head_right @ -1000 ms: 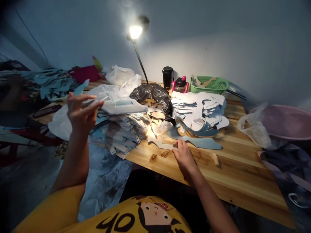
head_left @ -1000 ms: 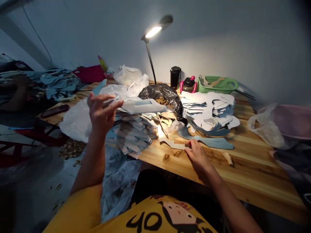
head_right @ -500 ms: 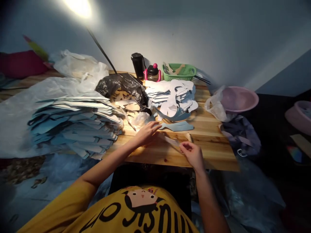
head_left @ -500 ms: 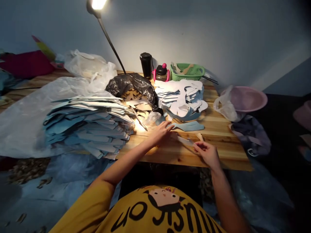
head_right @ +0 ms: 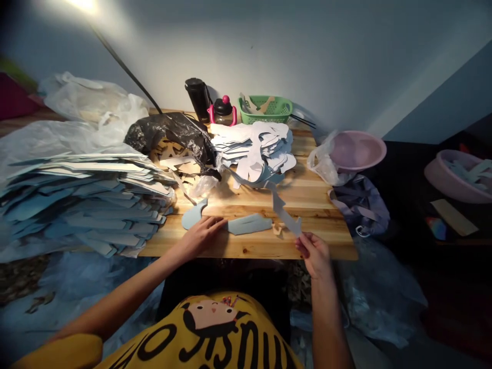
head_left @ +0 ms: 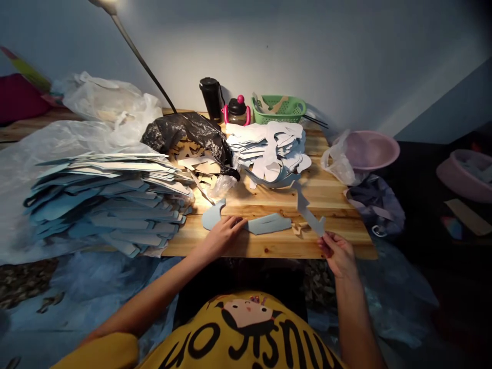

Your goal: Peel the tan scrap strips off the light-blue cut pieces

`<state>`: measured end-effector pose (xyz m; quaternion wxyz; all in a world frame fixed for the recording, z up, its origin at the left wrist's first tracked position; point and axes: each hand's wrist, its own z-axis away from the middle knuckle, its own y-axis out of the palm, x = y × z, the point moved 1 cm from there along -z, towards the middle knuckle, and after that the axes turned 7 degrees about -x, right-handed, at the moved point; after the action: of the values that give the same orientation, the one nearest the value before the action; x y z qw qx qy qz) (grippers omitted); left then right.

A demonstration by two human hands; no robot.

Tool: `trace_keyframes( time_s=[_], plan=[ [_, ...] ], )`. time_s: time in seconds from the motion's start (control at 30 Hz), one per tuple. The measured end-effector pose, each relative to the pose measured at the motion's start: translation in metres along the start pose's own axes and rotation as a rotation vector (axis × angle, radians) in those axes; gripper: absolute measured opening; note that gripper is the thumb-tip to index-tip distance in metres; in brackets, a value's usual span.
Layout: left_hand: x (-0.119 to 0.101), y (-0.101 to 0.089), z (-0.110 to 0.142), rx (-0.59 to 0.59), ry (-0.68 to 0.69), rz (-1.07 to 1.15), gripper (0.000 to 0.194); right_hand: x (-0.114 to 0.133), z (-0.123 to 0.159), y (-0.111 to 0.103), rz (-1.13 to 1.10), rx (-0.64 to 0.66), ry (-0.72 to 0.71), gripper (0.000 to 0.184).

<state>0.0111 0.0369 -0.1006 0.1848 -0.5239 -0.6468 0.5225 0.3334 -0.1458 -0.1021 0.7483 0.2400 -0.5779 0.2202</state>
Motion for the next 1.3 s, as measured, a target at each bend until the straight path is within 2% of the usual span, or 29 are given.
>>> trace_keyframes(
  time_s=[0.1, 0.2, 0.27, 0.37, 0.47, 0.6, 0.73, 0.8, 0.87, 0.93, 1.0, 1.1, 1.17, 1.23, 1.3],
  plan=[
    [-0.018, -0.014, 0.018, -0.125, 0.013, -0.029, 0.044, -0.003, 0.021, 0.043, 0.01, 0.107, 0.076, 0.046],
    [-0.053, -0.029, 0.015, -0.359, 0.056, 0.022, 0.044, 0.002, 0.048, 0.085, 0.128, 0.297, -0.023, 0.038],
    [-0.076, -0.037, 0.005, -0.436, 0.086, 0.15, 0.043, 0.01, 0.066, 0.106, 0.186, 0.423, -0.124, 0.032],
    [-0.094, -0.045, -0.011, -0.477, 0.016, 0.431, 0.033, 0.026, 0.088, 0.125, 0.156, 0.546, -0.243, 0.025],
    [-0.096, -0.05, -0.019, -0.511, -0.105, 0.702, 0.02, 0.037, 0.102, 0.134, 0.079, 0.547, -0.328, 0.024],
    [-0.094, -0.056, -0.017, -0.497, -0.252, 0.877, 0.003, 0.041, 0.108, 0.142, 0.088, 0.53, -0.397, 0.024],
    [-0.095, -0.055, -0.014, -0.475, -0.411, 0.991, 0.01, 0.036, 0.108, 0.148, 0.137, 0.544, -0.356, 0.023],
    [-0.093, -0.052, -0.013, -0.546, -0.536, 1.036, 0.014, 0.033, 0.106, 0.147, 0.19, 0.544, -0.369, 0.022],
    [-0.088, -0.048, -0.01, -0.662, -0.67, 1.055, 0.019, 0.031, 0.101, 0.142, 0.302, 0.486, -0.469, 0.022],
    [-0.081, -0.045, -0.007, -0.775, -0.761, 1.053, 0.024, 0.027, 0.092, 0.129, 0.422, 0.393, -0.574, 0.02],
    [-0.072, -0.044, -0.003, -0.859, -0.809, 1.046, 0.027, 0.021, 0.079, 0.112, 0.495, 0.313, -0.603, 0.019],
    [-0.06, -0.047, 0.001, -0.96, -0.852, 1.007, 0.031, 0.01, 0.056, 0.085, 0.573, 0.241, -0.56, 0.022],
    [-0.058, -0.05, 0.002, -1.027, -0.845, 0.926, 0.03, 0.007, 0.046, 0.075, 0.681, 0.168, -0.563, 0.025],
    [-0.062, -0.052, 0.002, -1.108, -0.761, 0.747, 0.024, 0.01, 0.049, 0.075, 0.753, 0.016, -0.592, 0.023],
    [-0.074, -0.05, 0.002, -1.152, -0.567, 0.457, 0.015, 0.021, 0.063, 0.085, 0.669, -0.072, -0.588, 0.02]
  ],
)
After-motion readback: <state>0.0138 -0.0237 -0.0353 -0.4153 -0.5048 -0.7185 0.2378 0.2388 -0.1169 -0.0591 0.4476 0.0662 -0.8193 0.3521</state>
